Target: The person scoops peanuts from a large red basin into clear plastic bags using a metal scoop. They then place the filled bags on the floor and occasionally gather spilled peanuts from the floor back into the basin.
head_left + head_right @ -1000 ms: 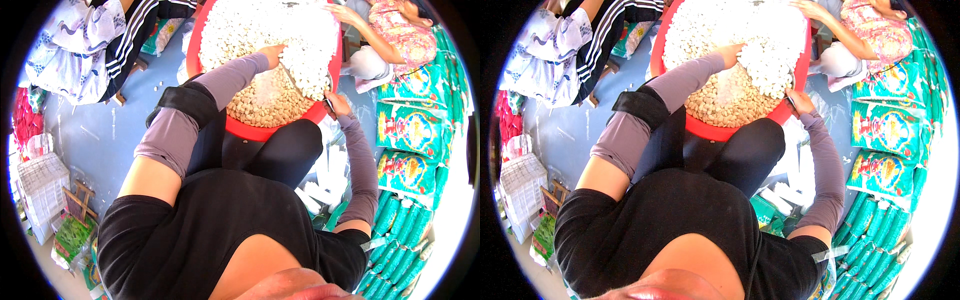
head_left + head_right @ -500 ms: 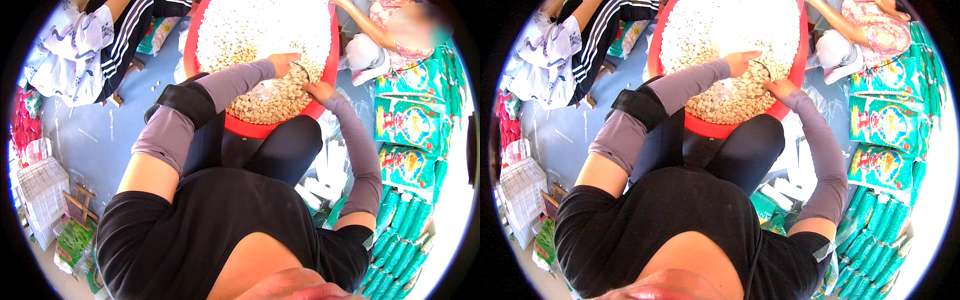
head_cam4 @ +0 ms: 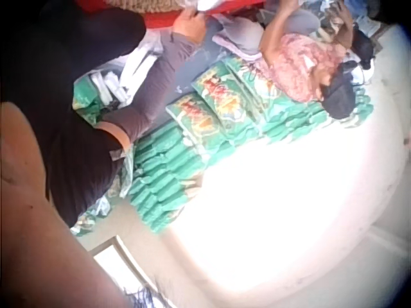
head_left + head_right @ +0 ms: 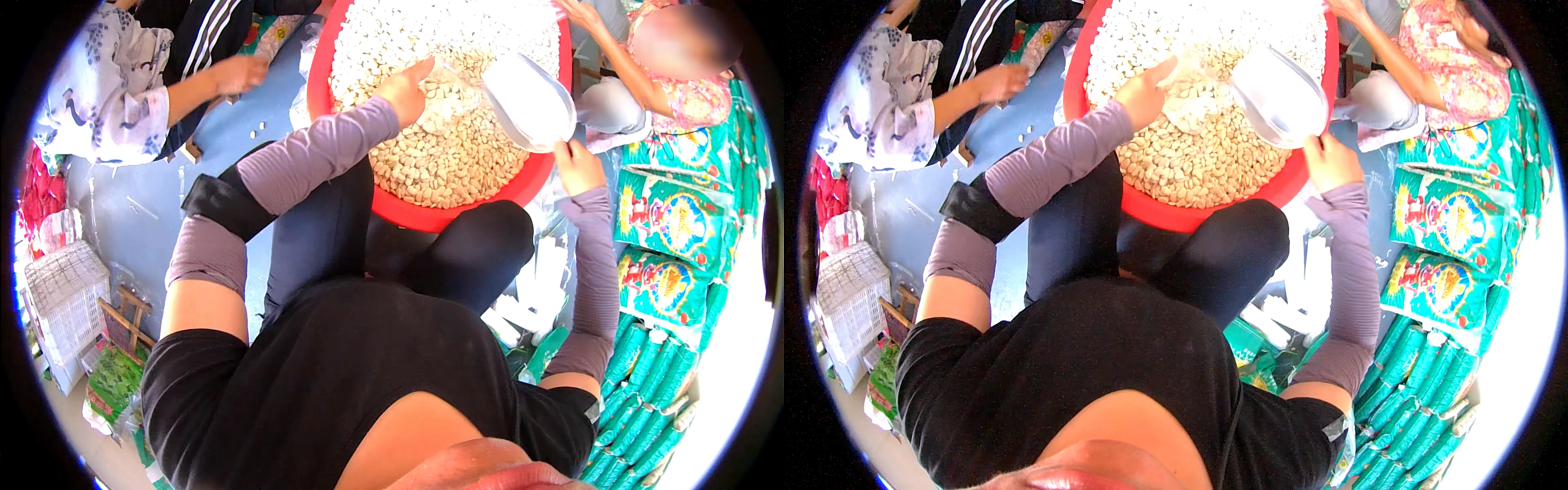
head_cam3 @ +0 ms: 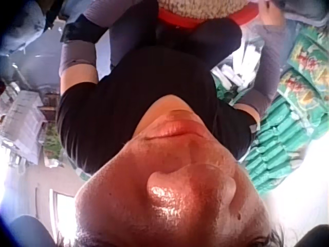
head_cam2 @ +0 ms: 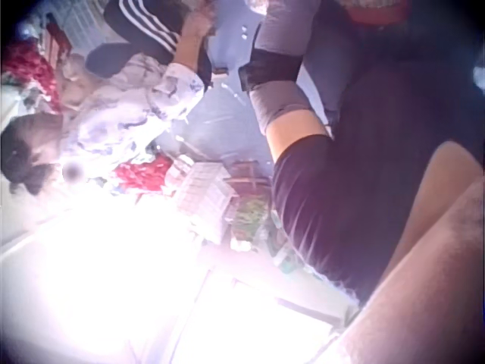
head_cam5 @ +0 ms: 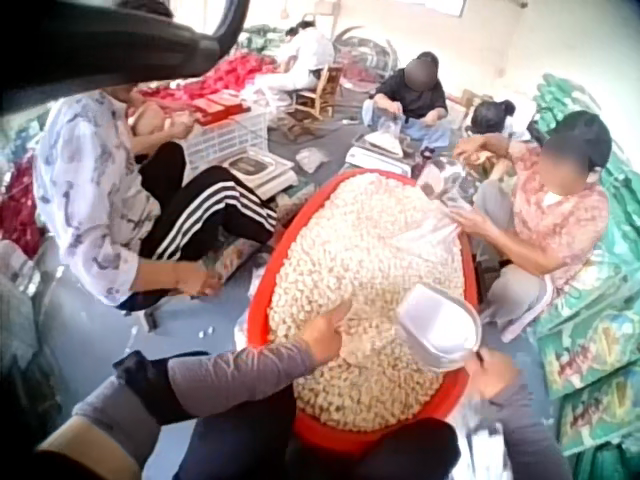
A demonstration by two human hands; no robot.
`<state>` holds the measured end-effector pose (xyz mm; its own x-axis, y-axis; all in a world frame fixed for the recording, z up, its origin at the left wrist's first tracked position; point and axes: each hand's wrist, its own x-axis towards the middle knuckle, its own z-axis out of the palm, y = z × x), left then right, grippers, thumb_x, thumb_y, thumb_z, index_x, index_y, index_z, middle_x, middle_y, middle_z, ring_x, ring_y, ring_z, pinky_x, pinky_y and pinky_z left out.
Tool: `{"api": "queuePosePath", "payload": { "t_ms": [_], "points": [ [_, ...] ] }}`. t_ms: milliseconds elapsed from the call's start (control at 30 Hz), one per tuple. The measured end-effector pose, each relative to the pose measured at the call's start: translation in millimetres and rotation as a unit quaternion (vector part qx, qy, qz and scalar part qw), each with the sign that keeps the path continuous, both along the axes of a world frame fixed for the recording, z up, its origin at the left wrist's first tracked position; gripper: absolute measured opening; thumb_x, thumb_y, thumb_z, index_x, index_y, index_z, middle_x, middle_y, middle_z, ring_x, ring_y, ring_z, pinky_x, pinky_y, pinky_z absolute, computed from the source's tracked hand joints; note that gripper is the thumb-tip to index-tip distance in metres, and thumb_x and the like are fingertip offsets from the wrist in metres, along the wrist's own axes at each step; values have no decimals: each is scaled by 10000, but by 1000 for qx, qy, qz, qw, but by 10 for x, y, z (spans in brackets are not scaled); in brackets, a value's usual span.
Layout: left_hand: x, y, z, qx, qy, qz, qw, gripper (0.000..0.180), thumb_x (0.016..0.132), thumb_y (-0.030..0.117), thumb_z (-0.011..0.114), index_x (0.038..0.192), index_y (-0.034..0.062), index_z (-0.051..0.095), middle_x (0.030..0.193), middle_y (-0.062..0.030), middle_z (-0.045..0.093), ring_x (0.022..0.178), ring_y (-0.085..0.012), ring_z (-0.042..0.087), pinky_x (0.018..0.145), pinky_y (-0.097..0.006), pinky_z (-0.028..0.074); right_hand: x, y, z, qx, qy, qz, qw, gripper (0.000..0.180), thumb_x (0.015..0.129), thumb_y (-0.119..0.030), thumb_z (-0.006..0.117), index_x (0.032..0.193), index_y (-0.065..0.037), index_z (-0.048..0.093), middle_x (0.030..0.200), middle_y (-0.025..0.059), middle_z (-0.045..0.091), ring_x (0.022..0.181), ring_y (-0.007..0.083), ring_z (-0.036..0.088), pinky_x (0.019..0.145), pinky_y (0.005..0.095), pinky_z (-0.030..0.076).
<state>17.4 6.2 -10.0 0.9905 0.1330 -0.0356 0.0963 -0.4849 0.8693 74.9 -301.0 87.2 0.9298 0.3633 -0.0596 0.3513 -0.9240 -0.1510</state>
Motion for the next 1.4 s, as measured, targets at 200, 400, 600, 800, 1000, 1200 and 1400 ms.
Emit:
{"api": "queuePosePath", "payload": {
  "t_ms": [200,400,600,800,1000,1200,1400],
  "points": [
    [-89,54,-10,86,-87,-45,992,619,735,13,444,1339,49,313,1324,-210,380,1172,-319,437,982,-329,362,818,-635,-1832,103,267,-161,944,506,814,-492,475,766,-10,620,717,158,620,701,264,589,624,389,428],
    [4,-110,-62,85,-115,-91,986,668,717,2,438,1360,89,279,1343,-190,364,1128,-321,476,948,-341,398,1259,30,-3680,458,241,-120,847,392,876,-367,499,1003,-11,602,718,49,577,591,133,514,474,269,383],
    [-30,104,-14,89,-57,-70,992,680,725,4,446,1372,110,265,1349,-178,362,1177,-297,438,974,-320,378,1076,248,-2707,367,329,-112,863,280,863,-270,493,921,-23,612,671,38,580,518,114,507,459,268,406],
    [85,23,-76,-39,-58,-62,996,698,710,6,508,1369,118,307,1271,-149,485,635,-85,551,679,-244,476,649,-133,-1377,397,322,-281,812,396,824,-391,523,715,-15,584,511,17,481,390,94,407,333,237,278],
    [32,-15,255,-87,56,-51,993,689,739,56,502,1383,180,289,904,-90,635,638,-106,560,663,-257,473,658,-559,-760,339,365,-199,844,469,831,-419,482,733,32,565,456,32,446,277,107,343,274,246,254],
    [100,-11,128,-87,34,-43,995,679,751,49,494,1386,109,261,1218,-176,509,861,-152,573,780,-246,450,586,-8,-171,178,467,-79,862,452,823,-430,499,765,8,596,482,25,482,347,82,419,301,212,284],
    [153,-29,-14,-115,16,-60,991,678,761,34,477,1390,88,230,1278,-165,462,933,-168,515,789,-244,419,439,938,-293,10,244,83,966,460,845,-441,485,846,-4,626,492,63,507,467,189,557,470,322,465]
  ]
}}
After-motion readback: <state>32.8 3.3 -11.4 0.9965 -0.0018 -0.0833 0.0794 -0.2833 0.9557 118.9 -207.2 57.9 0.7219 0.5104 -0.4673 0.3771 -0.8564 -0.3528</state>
